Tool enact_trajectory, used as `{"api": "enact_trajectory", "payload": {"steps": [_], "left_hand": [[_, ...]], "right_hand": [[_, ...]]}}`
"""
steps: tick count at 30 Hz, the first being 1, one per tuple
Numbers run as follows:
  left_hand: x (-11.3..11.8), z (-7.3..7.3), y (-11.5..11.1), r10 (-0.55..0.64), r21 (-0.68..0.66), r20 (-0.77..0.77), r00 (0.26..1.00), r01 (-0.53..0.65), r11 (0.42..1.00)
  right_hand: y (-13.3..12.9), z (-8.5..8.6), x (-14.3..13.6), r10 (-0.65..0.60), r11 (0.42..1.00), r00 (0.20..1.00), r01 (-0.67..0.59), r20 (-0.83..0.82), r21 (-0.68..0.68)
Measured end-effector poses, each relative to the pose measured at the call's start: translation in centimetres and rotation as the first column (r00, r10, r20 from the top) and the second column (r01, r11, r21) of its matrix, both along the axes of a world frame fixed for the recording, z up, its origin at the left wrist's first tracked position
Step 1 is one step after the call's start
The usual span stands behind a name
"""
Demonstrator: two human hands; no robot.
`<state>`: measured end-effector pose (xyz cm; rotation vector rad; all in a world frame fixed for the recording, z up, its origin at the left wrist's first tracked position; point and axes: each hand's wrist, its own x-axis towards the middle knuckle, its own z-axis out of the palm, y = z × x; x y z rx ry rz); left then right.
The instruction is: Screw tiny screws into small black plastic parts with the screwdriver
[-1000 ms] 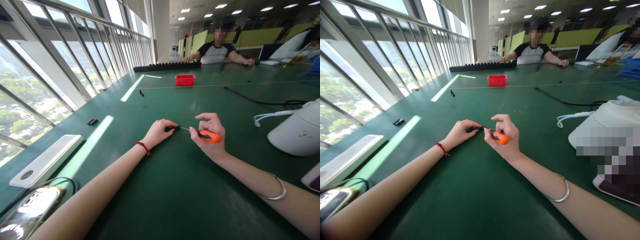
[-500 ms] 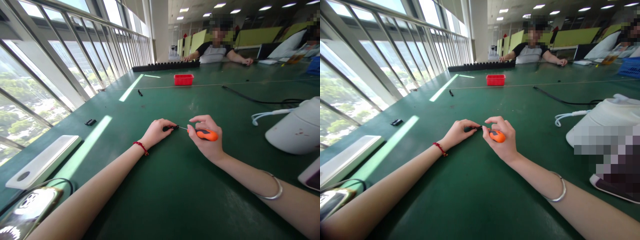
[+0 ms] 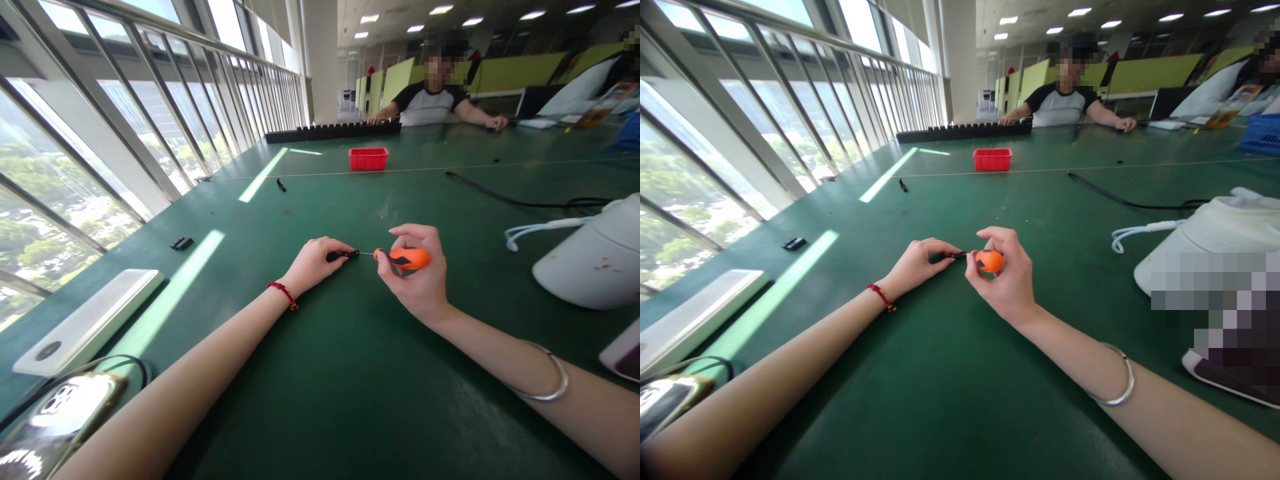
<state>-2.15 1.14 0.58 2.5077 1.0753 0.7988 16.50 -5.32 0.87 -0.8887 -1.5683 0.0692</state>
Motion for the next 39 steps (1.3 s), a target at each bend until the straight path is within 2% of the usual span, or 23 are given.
{"api": "enact_trajectory", "payload": {"steps": [2, 7, 14, 20, 23, 26, 33, 37, 39], "left_hand": [[-0.02, -0.01, 0.04, 0.000, 0.002, 0.000, 1.000, 0.000, 1.000], [-0.04, -0.01, 0.03, -0.004, 0.004, -0.005, 1.000, 0.004, 1.000], [-0.08, -0.04, 0.05, -0.012, -0.001, 0.002, 1.000, 0.012, 1.000], [-0.04, -0.03, 0.12, -0.013, 0.003, -0.004, 1.000, 0.013, 1.000], [-0.04, 0.00, 0.05, -0.009, -0.004, -0.001, 1.000, 0.009, 1.000], [-0.03, 0.03, 0.01, -0.007, -0.009, -0.003, 1.000, 0.007, 1.000], [0.00, 0.05, 0.05, 0.000, -0.009, -0.018, 1.000, 0.000, 1.000], [0.00, 0.11, 0.02, -0.008, -0.017, -0.015, 1.000, 0.008, 1.000], [0.02, 0.15, 0.00, -0.011, -0.015, -0.015, 1.000, 0.011, 1.000]], "right_hand": [[0.08, 0.06, 0.06, -0.019, 1.000, 1.000, 0.020, -0.014, 0.018], [0.05, 0.11, 0.11, -0.074, 0.997, 0.992, 0.076, 0.097, -0.016], [0.04, -0.01, 0.06, -0.078, 0.997, 0.997, 0.078, 0.014, 0.018], [-0.18, 0.02, 0.09, -0.078, 0.997, 0.989, 0.074, 0.128, 0.036], [-0.09, -0.12, 0.08, -0.054, 0.998, 0.996, 0.055, 0.073, -0.005], [0.06, -0.14, 0.10, -0.090, 0.996, 0.996, 0.090, 0.005, -0.013], [-0.17, 0.03, -0.11, -0.045, 0.998, 0.996, 0.048, 0.075, -0.046], [-0.10, 0.07, 0.03, -0.056, 0.998, 0.998, 0.056, 0.014, 0.009], [-0.13, 0.15, 0.14, -0.069, 0.997, 0.997, 0.067, 0.040, 0.039]]}}
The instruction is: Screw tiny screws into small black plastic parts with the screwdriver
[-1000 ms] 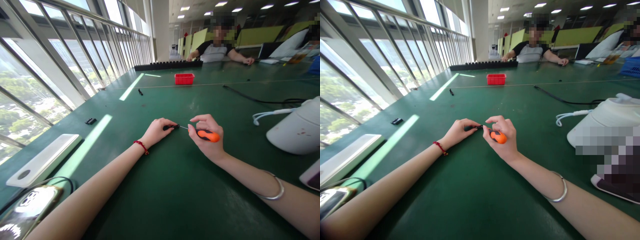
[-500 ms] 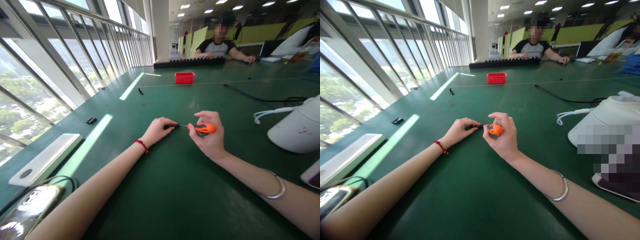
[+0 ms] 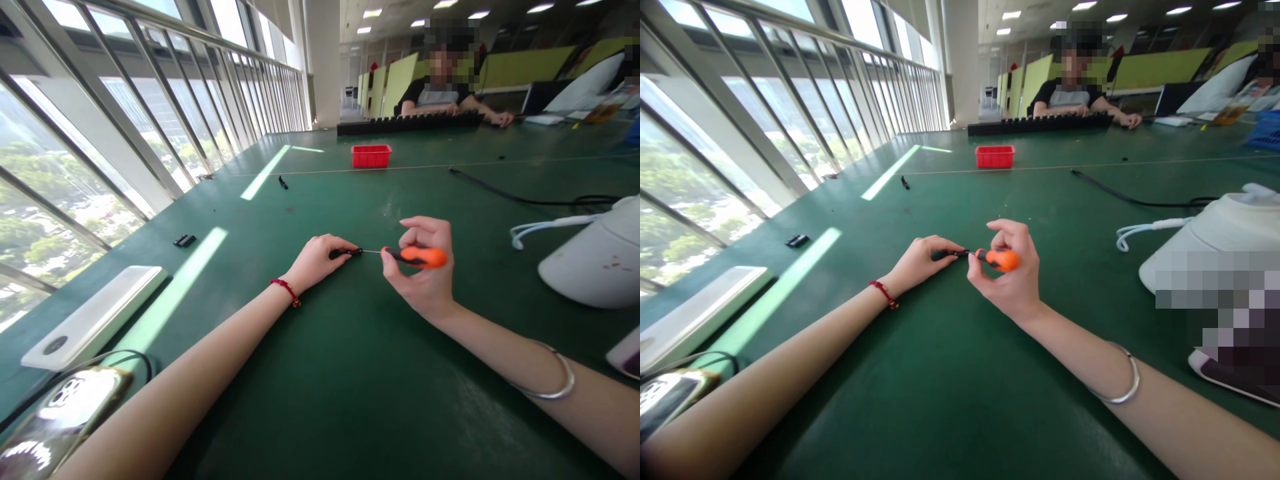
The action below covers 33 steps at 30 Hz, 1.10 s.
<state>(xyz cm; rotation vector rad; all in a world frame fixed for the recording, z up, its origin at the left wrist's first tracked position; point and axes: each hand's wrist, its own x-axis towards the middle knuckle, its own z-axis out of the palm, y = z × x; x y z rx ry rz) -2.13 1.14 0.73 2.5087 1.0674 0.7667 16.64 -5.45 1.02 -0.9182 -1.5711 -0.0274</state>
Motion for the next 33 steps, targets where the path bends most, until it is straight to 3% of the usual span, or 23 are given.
{"api": "enact_trajectory", "payload": {"steps": [4, 10, 14, 17, 22, 28, 33], "left_hand": [[0.03, 0.03, -0.03, 0.006, 0.004, -0.001, 1.000, -0.006, 1.000], [0.02, -0.04, -0.08, 0.004, -0.003, 0.002, 1.000, -0.004, 1.000], [0.03, -0.04, -0.05, 0.004, 0.000, 0.003, 1.000, -0.004, 1.000], [0.07, 0.00, -0.03, 0.004, -0.003, 0.006, 1.000, -0.004, 1.000], [0.08, 0.08, -0.12, 0.011, -0.018, 0.008, 1.000, -0.011, 1.000], [0.08, 0.08, -0.14, 0.013, -0.013, 0.010, 1.000, -0.012, 1.000], [0.07, 0.09, -0.08, 0.006, -0.022, 0.010, 1.000, -0.006, 1.000]], "right_hand": [[-0.23, 0.11, -0.05, 0.010, 0.999, 0.996, -0.006, 0.090, -0.046], [-0.04, 0.04, -0.23, 0.047, 0.999, 0.999, -0.047, -0.018, 0.009], [0.02, 0.00, -0.14, -0.016, 0.999, 0.999, 0.017, 0.036, -0.038], [-0.04, -0.07, -0.16, 0.004, 0.997, 0.999, 0.000, 0.052, -0.071], [0.18, -0.17, -0.01, -0.041, 0.998, 0.999, 0.041, -0.011, 0.039], [-0.06, -0.04, -0.15, -0.037, 0.999, 0.994, 0.037, 0.101, 0.002], [-0.01, -0.15, -0.19, -0.008, 1.000, 1.000, 0.008, -0.012, -0.014]]}}
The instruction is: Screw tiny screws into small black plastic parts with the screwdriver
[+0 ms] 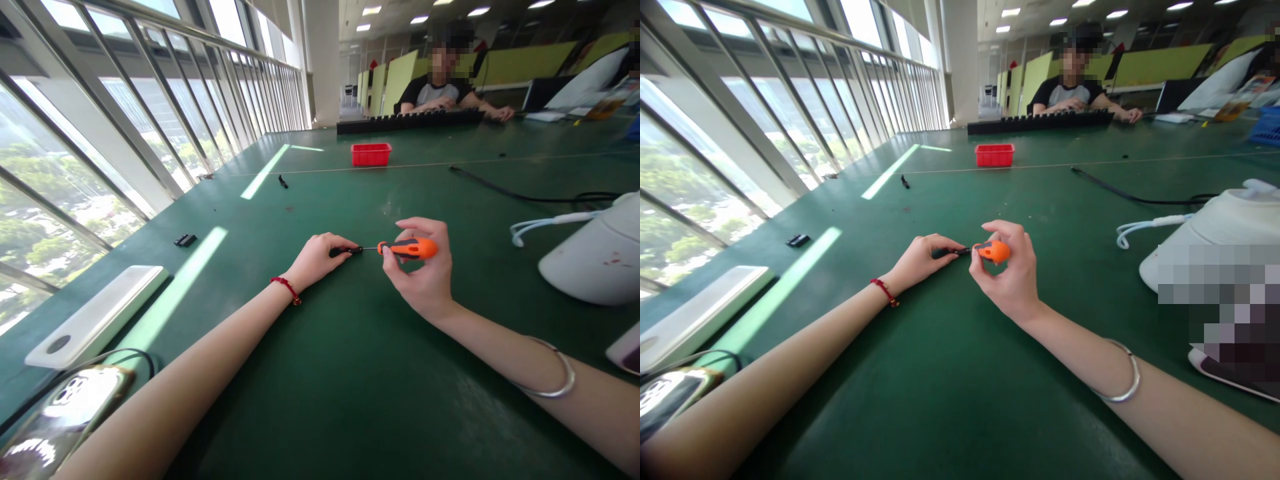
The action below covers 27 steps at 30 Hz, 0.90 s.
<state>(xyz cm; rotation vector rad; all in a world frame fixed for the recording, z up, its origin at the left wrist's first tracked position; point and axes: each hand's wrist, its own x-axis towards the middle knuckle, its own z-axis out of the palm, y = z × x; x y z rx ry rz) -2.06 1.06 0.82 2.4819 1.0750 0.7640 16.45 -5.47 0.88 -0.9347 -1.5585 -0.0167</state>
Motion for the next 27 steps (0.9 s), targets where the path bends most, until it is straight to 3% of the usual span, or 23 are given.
{"api": "enact_trajectory", "payload": {"steps": [5, 9, 14, 19, 23, 27], "left_hand": [[-0.02, -0.08, 0.07, -0.006, 0.002, 0.007, 1.000, 0.006, 1.000], [-0.02, -0.14, 0.04, 0.004, -0.002, 0.005, 1.000, -0.004, 1.000], [-0.02, -0.14, 0.04, 0.001, -0.007, 0.005, 1.000, -0.001, 1.000], [-0.02, -0.16, 0.12, -0.006, 0.006, 0.013, 1.000, 0.006, 1.000], [0.00, -0.08, 0.10, -0.003, -0.012, 0.008, 1.000, 0.003, 1.000], [0.01, -0.05, 0.07, -0.003, -0.017, 0.007, 1.000, 0.003, 1.000]], "right_hand": [[0.12, 0.03, 0.17, -0.029, 0.999, 0.999, 0.030, 0.025, -0.022], [0.02, 0.01, 0.04, 0.023, 0.997, 0.999, -0.020, 0.035, -0.068], [0.17, 0.00, 0.10, 0.047, 0.999, 0.998, -0.046, -0.048, 0.027], [-0.06, 0.04, 0.11, -0.002, 0.999, 0.998, 0.005, 0.066, -0.046], [-0.10, 0.00, 0.10, 0.050, 0.998, 0.999, -0.051, -0.016, -0.037], [0.06, -0.12, 0.19, 0.031, 0.999, 0.999, -0.031, -0.033, -0.020]]}}
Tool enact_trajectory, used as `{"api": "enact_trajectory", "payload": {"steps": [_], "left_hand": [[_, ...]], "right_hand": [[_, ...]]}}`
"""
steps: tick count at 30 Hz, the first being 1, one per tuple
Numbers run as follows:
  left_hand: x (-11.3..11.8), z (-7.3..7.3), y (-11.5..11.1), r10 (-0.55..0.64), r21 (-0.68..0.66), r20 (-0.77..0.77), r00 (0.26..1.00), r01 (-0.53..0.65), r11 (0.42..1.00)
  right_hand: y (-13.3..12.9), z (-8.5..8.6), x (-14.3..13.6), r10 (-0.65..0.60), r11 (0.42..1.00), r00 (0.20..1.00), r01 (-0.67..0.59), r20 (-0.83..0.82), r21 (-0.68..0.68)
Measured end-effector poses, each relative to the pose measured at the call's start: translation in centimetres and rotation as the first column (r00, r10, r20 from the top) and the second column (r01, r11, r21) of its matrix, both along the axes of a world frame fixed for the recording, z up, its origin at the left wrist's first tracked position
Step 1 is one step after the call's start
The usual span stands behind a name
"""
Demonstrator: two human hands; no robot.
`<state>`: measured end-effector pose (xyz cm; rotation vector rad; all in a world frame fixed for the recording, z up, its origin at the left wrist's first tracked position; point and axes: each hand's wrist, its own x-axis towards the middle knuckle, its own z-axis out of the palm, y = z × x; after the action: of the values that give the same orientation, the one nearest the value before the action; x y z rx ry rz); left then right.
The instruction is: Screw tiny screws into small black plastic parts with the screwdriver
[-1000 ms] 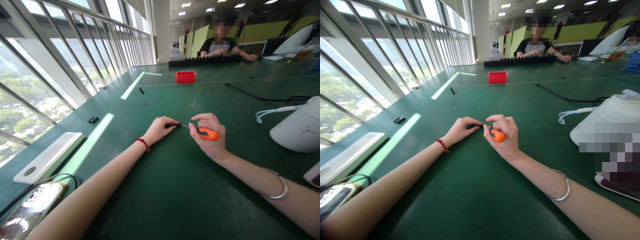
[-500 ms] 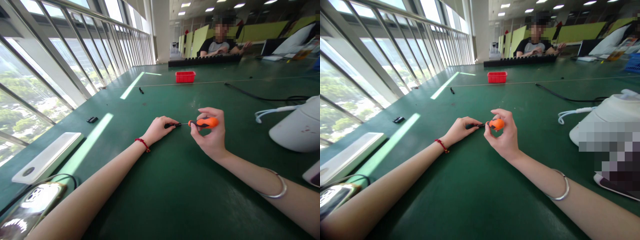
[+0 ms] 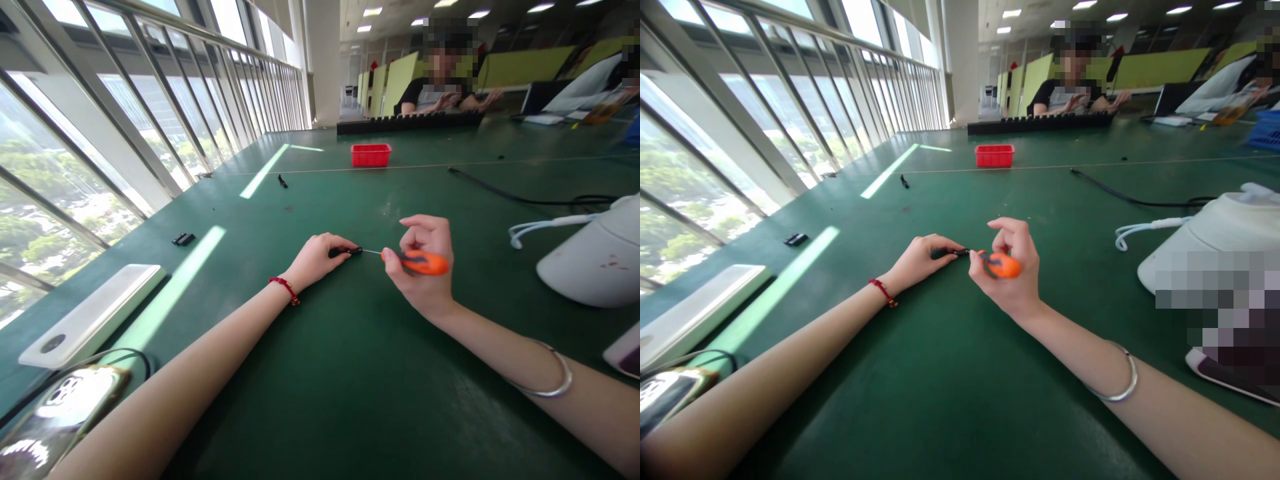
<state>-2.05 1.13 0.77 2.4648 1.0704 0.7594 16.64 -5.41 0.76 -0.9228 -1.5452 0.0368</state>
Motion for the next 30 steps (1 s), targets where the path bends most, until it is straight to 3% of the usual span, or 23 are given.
{"api": "enact_trajectory", "payload": {"steps": [5, 11, 15, 17, 21, 26, 30], "left_hand": [[-0.1, -0.2, 0.3, -0.030, -0.002, 0.037, 0.999, 0.030, 1.000], [0.1, -0.1, 0.6, -0.057, -0.095, 0.085, 0.995, 0.065, 0.993], [0.8, 0.2, 0.3, -0.070, -0.153, 0.065, 0.995, 0.080, 0.985], [1.3, 0.3, 0.3, -0.081, -0.167, 0.051, 0.995, 0.089, 0.982], [2.4, 0.3, 0.2, -0.085, -0.174, 0.027, 0.996, 0.088, 0.981], [3.0, -0.4, -0.1, -0.040, -0.130, 0.058, 0.998, 0.047, 0.990], [2.9, -0.8, -0.1, 0.003, -0.074, 0.052, 0.999, 0.000, 0.997]], "right_hand": [[0.2, 0.9, -0.1, 0.033, 0.992, 0.999, -0.035, -0.016, -0.124], [1.9, 5.4, 0.7, 0.095, 0.935, 0.992, -0.059, 0.086, -0.350], [4.2, 7.9, 1.4, 0.154, 0.850, 0.985, -0.093, 0.076, -0.518], [5.4, 8.7, 1.6, 0.127, 0.846, 0.982, -0.034, 0.139, -0.532], [6.9, 10.0, 1.9, -0.004, 0.889, 0.936, 0.165, 0.352, -0.427], [5.9, 11.9, 2.5, 0.108, 0.834, 0.832, 0.223, 0.545, -0.505], [5.0, 12.4, 2.6, 0.064, 0.846, 0.797, 0.277, 0.601, -0.457]]}}
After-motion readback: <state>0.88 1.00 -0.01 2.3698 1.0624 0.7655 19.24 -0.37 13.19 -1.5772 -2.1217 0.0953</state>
